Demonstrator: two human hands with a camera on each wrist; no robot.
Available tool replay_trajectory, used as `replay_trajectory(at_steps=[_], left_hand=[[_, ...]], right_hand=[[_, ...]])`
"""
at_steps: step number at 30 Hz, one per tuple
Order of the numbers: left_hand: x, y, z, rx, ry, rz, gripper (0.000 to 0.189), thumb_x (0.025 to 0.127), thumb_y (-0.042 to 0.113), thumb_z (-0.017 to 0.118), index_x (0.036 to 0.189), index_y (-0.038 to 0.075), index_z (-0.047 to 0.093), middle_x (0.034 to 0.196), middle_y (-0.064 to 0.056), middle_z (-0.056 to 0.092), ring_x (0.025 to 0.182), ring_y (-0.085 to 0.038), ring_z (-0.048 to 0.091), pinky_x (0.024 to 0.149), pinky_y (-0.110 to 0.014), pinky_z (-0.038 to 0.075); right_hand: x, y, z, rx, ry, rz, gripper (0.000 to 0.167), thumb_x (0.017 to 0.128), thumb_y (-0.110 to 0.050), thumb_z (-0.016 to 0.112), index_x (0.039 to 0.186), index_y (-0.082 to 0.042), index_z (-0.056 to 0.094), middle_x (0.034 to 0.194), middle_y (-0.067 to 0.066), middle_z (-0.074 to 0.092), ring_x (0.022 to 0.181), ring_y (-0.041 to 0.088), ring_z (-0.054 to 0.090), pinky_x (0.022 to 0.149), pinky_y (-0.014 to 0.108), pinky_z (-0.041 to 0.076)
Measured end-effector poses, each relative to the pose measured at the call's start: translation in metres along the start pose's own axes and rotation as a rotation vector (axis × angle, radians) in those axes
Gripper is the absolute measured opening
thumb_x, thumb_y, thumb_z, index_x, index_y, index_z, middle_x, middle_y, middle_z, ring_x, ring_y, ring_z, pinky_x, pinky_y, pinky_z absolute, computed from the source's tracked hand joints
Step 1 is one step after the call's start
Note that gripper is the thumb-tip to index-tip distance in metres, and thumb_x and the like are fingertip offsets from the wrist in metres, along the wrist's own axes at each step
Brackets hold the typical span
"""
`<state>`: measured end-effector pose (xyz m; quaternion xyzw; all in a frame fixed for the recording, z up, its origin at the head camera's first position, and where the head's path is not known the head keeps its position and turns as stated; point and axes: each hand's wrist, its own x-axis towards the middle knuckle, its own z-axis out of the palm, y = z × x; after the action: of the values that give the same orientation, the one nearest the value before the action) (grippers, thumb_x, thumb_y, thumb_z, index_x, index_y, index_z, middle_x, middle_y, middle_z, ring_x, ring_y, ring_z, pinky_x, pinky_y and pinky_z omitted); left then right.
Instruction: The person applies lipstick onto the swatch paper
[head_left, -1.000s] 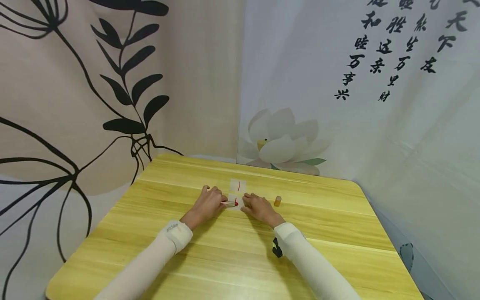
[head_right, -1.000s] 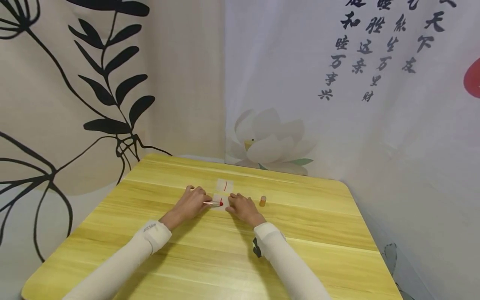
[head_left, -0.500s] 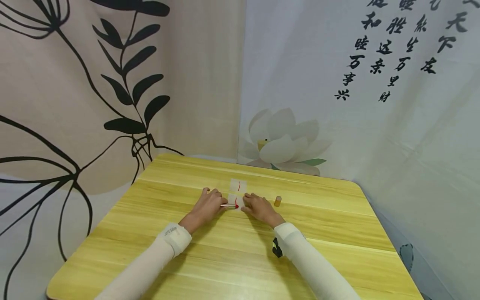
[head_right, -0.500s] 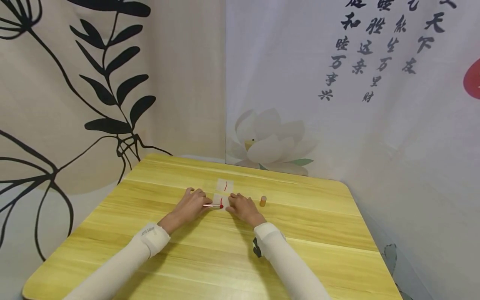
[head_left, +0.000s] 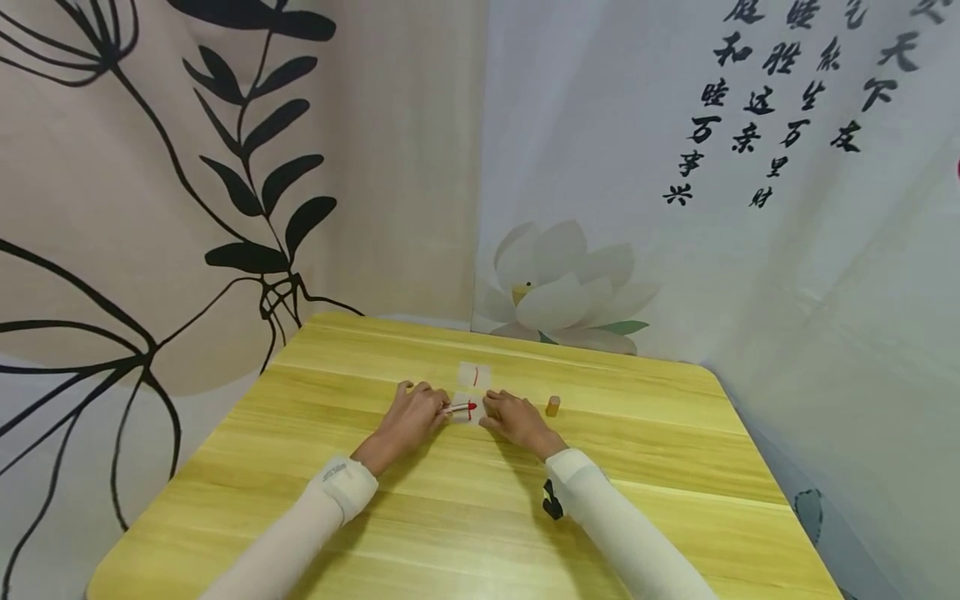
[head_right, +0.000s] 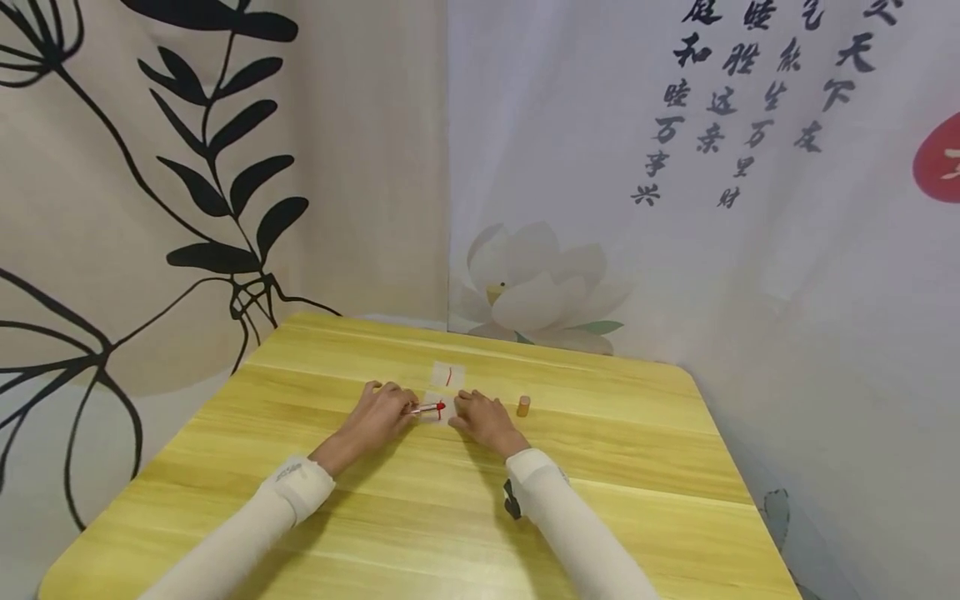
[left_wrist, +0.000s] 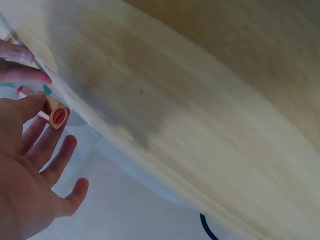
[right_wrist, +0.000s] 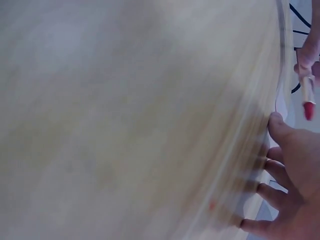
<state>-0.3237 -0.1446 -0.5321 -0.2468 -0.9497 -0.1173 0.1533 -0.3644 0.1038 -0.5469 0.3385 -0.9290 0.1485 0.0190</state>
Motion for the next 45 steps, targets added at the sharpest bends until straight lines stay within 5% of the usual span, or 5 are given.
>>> replay_trajectory(at_steps=[13,17,29,35,45], left_hand=[[0.004,0.009,-0.003,-0.123,0.083,-0.1,0.019,0.098,0.024,0.075,0.113,0.013,0.068,0.107,-0.002,0.076,0.115,-0.029,0.064,0.109,-0.058,0.038],[0.006,0.012,-0.003,-0.197,0.091,-0.139,0.018,0.098,0.024,0.076,0.111,0.013,0.068,0.105,-0.001,0.075,0.114,-0.028,0.065,0.109,-0.056,0.039],[0.015,0.019,-0.004,-0.447,0.167,-0.201,0.023,0.097,0.024,0.077,0.114,0.011,0.068,0.114,-0.008,0.076,0.111,-0.028,0.069,0.108,-0.057,0.042],[0.019,0.028,-0.003,-0.486,0.186,-0.18,0.023,0.097,0.024,0.077,0.114,0.011,0.068,0.113,-0.009,0.076,0.11,-0.029,0.069,0.102,-0.055,0.049],[0.021,0.035,-0.002,-0.495,0.219,-0.152,0.024,0.093,0.022,0.081,0.112,0.012,0.07,0.106,-0.006,0.077,0.105,-0.029,0.07,0.102,-0.056,0.047]], right_hand=[[-0.004,0.003,-0.002,0.033,0.091,-0.003,0.042,0.101,-0.026,0.071,0.136,-0.003,0.066,0.145,0.019,0.06,0.133,0.041,0.057,0.105,0.058,0.048],[-0.005,0.002,-0.004,0.089,0.136,0.011,0.041,0.102,-0.025,0.07,0.135,-0.003,0.066,0.142,0.019,0.062,0.126,0.037,0.063,0.103,0.051,0.052],[0.007,-0.026,-0.024,0.575,0.41,0.047,0.028,0.094,-0.023,0.08,0.116,-0.006,0.076,0.111,0.011,0.078,0.102,0.029,0.074,0.09,0.05,0.059],[0.01,-0.03,-0.026,0.606,0.451,0.097,0.017,0.094,-0.026,0.08,0.103,-0.013,0.077,0.097,0.001,0.079,0.093,0.017,0.075,0.087,0.038,0.06],[0.005,-0.033,-0.029,0.614,0.523,0.123,0.016,0.094,-0.025,0.08,0.097,-0.01,0.078,0.09,0.002,0.079,0.087,0.018,0.076,0.086,0.04,0.061]])
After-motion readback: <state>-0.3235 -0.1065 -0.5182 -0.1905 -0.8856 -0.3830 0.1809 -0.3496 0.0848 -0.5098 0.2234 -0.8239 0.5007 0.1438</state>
